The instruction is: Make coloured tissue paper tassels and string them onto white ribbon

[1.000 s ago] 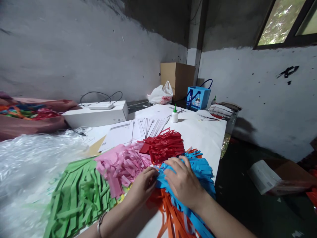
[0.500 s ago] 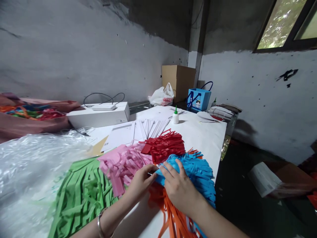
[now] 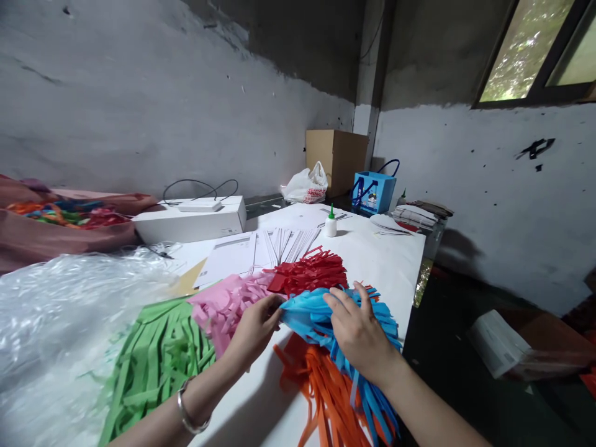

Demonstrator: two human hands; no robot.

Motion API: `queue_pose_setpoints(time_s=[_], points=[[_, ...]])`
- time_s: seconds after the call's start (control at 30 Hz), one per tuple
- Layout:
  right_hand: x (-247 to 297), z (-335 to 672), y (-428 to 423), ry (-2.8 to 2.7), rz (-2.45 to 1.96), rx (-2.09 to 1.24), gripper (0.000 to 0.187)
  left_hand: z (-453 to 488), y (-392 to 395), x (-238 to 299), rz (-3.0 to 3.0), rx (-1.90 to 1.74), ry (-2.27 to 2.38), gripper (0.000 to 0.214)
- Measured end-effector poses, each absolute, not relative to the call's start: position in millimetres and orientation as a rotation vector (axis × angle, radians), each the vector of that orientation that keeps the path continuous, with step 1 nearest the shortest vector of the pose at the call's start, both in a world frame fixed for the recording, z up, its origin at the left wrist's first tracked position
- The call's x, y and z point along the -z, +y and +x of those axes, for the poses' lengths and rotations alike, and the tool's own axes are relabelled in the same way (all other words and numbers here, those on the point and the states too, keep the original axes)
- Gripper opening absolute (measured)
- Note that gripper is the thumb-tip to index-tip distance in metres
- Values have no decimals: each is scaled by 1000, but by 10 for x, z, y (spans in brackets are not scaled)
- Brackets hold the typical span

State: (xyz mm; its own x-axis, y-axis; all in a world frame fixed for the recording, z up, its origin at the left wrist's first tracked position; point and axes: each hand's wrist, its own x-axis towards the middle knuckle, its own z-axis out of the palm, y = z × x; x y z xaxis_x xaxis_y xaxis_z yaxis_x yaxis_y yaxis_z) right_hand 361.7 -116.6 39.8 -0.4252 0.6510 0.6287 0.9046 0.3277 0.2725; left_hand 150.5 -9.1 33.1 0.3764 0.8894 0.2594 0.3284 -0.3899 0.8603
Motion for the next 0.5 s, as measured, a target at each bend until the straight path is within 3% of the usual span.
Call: queue_pose_setpoints(time_s=[0.5], points=[[-384, 3703, -1214, -2176, -1254, 1050, 30, 963, -108, -836, 1578, -1658, 1239, 13]])
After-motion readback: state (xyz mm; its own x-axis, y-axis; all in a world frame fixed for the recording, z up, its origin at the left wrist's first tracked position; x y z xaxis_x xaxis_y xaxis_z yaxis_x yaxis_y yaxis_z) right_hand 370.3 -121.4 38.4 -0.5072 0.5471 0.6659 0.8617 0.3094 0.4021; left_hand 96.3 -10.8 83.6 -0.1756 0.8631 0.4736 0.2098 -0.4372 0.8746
